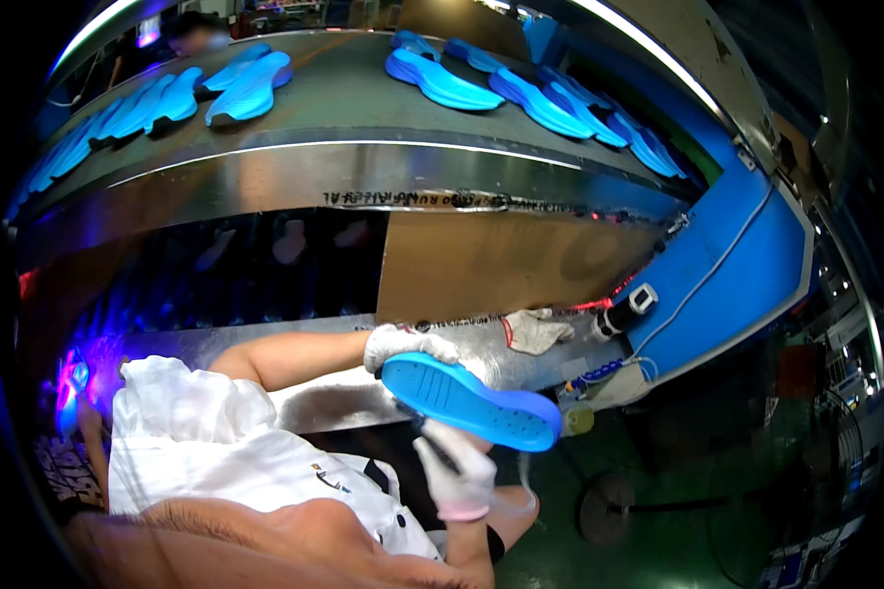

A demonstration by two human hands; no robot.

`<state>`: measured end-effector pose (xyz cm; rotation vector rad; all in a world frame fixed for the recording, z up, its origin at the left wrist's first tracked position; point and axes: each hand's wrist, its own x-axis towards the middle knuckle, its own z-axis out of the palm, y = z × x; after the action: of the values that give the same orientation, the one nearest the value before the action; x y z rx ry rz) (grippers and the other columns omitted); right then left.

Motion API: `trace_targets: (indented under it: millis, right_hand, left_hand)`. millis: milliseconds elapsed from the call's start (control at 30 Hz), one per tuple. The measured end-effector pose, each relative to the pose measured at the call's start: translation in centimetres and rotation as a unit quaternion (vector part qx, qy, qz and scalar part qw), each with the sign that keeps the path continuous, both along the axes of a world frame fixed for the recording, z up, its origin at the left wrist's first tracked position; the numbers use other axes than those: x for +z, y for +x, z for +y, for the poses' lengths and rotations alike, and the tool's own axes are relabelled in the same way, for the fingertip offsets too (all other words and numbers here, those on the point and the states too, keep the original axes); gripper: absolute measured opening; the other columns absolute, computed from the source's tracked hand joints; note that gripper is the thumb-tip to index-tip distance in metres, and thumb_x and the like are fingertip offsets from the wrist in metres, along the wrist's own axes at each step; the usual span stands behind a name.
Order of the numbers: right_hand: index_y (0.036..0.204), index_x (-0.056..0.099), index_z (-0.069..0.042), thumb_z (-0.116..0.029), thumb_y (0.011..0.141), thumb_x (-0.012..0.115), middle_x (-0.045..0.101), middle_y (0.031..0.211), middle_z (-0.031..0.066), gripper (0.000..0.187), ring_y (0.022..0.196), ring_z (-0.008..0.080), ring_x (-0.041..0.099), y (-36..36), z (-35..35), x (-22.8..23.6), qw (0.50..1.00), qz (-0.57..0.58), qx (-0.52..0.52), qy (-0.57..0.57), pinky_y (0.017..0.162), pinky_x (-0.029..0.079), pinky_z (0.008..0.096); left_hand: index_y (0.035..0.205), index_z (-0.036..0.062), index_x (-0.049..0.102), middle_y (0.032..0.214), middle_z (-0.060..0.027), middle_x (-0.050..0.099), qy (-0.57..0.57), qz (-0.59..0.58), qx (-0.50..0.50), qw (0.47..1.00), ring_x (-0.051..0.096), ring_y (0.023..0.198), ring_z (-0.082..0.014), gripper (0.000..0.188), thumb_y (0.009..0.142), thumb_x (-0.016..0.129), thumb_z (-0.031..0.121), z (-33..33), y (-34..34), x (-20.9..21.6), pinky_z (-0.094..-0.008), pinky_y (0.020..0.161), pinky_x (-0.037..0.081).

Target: The person applies adhesive to the bottom of blue shoe soles using a brush, reaching for new soles from a conveyor and placing them aside.

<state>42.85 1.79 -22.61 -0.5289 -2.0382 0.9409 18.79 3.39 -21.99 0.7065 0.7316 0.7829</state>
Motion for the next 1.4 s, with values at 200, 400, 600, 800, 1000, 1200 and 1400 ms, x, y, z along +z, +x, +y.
trace_targets:
  millis: [200, 400, 600, 800, 1000, 1200, 1400]
  right_hand:
    - [0.107, 0.072, -0.005, -0.001, 0.076, 0.078, 0.072, 0.104, 0.0125, 0.032, 0.083, 0.0243, 0.071, -0.2, 0.5, 1.5, 0.975, -0.111, 0.021, 0.191, 0.075, 0.055, 0.0315]
    - [0.101, 0.072, -0.006, -0.004, 0.077, 0.078, 0.072, 0.104, 0.0118, 0.025, 0.078, 0.0249, 0.07, 0.8, 1.8, -0.8, 0.989, -0.032, -0.037, 0.14, 0.071, 0.056, 0.0298]
    - [0.098, 0.07, 0.003, 0.007, 0.072, 0.078, 0.072, 0.104, 0.018, 0.027, 0.095, 0.0276, 0.07, 1.3, 1.8, 1.1, 0.999, -0.008, -0.049, -0.011, 0.085, 0.054, 0.034]
    - [0.096, 0.072, -0.002, 0.001, 0.07, 0.08, 0.072, 0.1, 0.0164, 0.027, 0.081, 0.0292, 0.071, 1.5, 0.7, 3.7, 0.98, -0.115, 0.012, 0.159, 0.072, 0.056, 0.0307]
    - [0.097, 0.071, 0.0, 0.006, 0.07, 0.078, 0.072, 0.102, 0.0181, 0.028, 0.084, 0.0287, 0.071, 1.9, 0.2, 4.5, 0.946, -0.225, 0.013, 0.231, 0.073, 0.056, 0.0315]
    - [0.096, 0.072, -0.002, 0.003, 0.071, 0.079, 0.073, 0.102, 0.016, 0.026, 0.081, 0.0262, 0.071, 2.7, 2.4, 3.1, 0.975, -0.105, -0.029, 0.191, 0.069, 0.054, 0.0296]
    - [0.097, 0.072, -0.005, 0.002, 0.068, 0.08, 0.072, 0.103, 0.0166, 0.031, 0.078, 0.0263, 0.071, 3.3, 3.8, 2.8, 0.973, -0.055, -0.065, 0.213, 0.066, 0.053, 0.0299]
  left_hand:
    - [0.125, 0.0079, 0.061, 0.113, -0.0113, 0.068, 0.117, 0.005, 0.098, 0.988, 0.065, 0.105, -0.0228, 0.045, 0.093, 0.059, 0.04, 1.4, -2.1, -3.4, -0.0367, 0.09, 0.053]
    - [0.127, 0.0063, 0.059, 0.104, -0.0209, 0.068, -0.014, 0.087, 0.038, 0.995, 0.071, 0.081, -0.0302, 0.055, 0.094, 0.052, 0.049, 1.0, -0.8, 1.1, -0.0367, 0.061, 0.06]
    - [0.134, 0.0063, 0.056, 0.108, -0.0218, 0.068, -0.024, 0.021, 0.0, 0.999, 0.071, 0.081, -0.0289, 0.064, 0.092, 0.053, 0.054, 1.5, -1.9, -0.6, -0.0374, 0.063, 0.061]
    - [0.131, 0.0055, 0.057, 0.11, -0.0241, 0.066, 0.008, 0.124, 0.111, 0.986, 0.071, 0.08, -0.0317, 0.062, 0.089, 0.058, 0.052, 1.3, -2.3, -0.9, -0.0388, 0.062, 0.061]
    - [0.129, 0.0045, 0.057, 0.11, -0.0226, 0.066, 0.343, 0.171, 0.068, 0.921, 0.072, 0.083, -0.0305, 0.056, 0.09, 0.061, 0.044, 1.5, -4.1, -3.3, -0.0395, 0.065, 0.062]
    - [0.125, 0.0074, 0.062, 0.118, -0.0181, 0.064, 0.063, 0.109, 0.054, 0.991, 0.07, 0.098, -0.0263, 0.047, 0.092, 0.06, 0.04, -0.5, -3.4, 2.6, -0.0373, 0.083, 0.059]
    - [0.126, 0.0091, 0.061, 0.122, -0.0146, 0.063, 0.016, 0.152, 0.098, 0.983, 0.067, 0.106, -0.0253, 0.042, 0.093, 0.06, 0.035, -0.6, -4.3, 1.1, -0.0369, 0.09, 0.056]
